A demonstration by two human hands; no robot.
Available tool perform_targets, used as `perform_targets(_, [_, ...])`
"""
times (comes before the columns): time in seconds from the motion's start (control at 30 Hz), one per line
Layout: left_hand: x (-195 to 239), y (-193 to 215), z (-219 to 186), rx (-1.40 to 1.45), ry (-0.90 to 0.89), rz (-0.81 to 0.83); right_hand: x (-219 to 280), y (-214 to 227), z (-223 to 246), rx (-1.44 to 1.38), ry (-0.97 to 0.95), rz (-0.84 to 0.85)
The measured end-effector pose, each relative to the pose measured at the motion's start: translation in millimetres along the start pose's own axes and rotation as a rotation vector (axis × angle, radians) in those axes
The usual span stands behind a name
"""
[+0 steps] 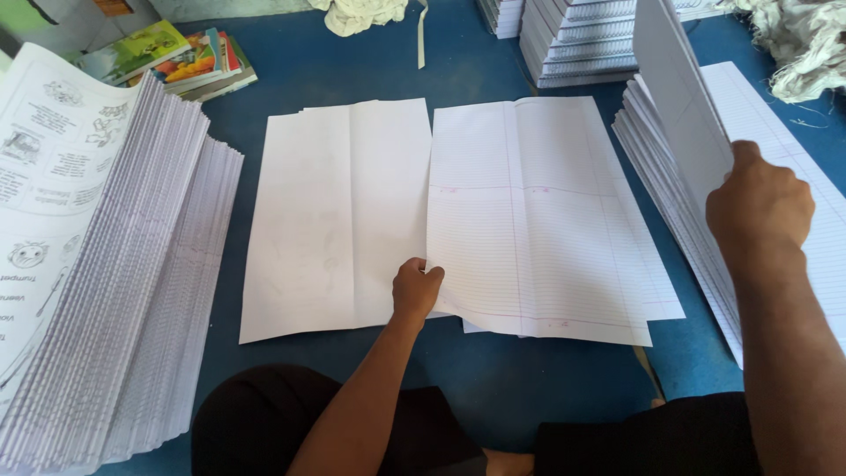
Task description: The person sits on the floor and repeatedly picks up printed sheets, flips through them, and places them into separate stacks. The person handles both printed and lined paper, organizing them into piles on the floor.
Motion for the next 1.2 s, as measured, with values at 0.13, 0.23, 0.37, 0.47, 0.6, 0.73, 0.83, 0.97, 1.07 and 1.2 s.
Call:
perform_targets(0.13, [-5.9, 0.9, 1.0, -0.053, -0.057, -0.063, 5.1, 21.2, 12.1, -0.203, 0.179, -0.154])
perform_targets(0.23, [-9.2, 0.7, 4.1, -0.060, -0.075, -0.076, 0.7, 15.6, 17.0, -0.420, 0.146, -0.086])
perform_targets(0.37, [-10.8, -1.2, 4.9, -0.064, -0.045, -0.057, 5.5, -1.8, 34.5, -0.658, 0.030, 0.119])
perform_targets(0.47, [-8.1, 0.9, -0.4, -0.056, -0.084, -0.081, 19.7, -5.0, 50.3, -0.758, -0.012, 0.220])
perform_targets(0.6, [-3.6, 1.8, -2.7, -0.023, -0.040, -0.040, 34.3, -14.2, 68.2, -0.756, -0.161, 0.348])
perform_targets(0.73, [2.2, 6.0, -6.6, -0.002, -0.043, -0.023, 37.3, -29.7, 78.5, -0.899, -0.208, 0.382])
perform_targets(0.83, [4.1, 9.3, -7.6, 0.011, -0.051, -0.024, 33.5, -48.2, 76.9, -0.893, -0.197, 0.397])
perform_targets(0.97, [3.9, 9.1, -6.2, 0.023, -0.055, -0.019, 34.3, -78.8, 66.8, -0.930, -0.224, 0.440])
perform_targets(1.07, [3.3, 7.8, -6.3, 0.021, -0.086, -0.019, 37.5, -97.0, 61.0, -0.988, -0.245, 0.432])
perform_targets(1.2, [2.4, 5.3, -5.0, 0.029, -0.093, -0.009, 39.1, -113.2, 53.4, -0.987, -0.306, 0.450])
Point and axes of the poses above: each hand's wrist, its own x-axis away from the middle knuckle, its own y-axis out of the back of the hand, z = x × y, the point moved 7 cm from there along -x, towards the middle knuckle, and after that the axes turned 4 degrees about y, right-handed, at the moved point
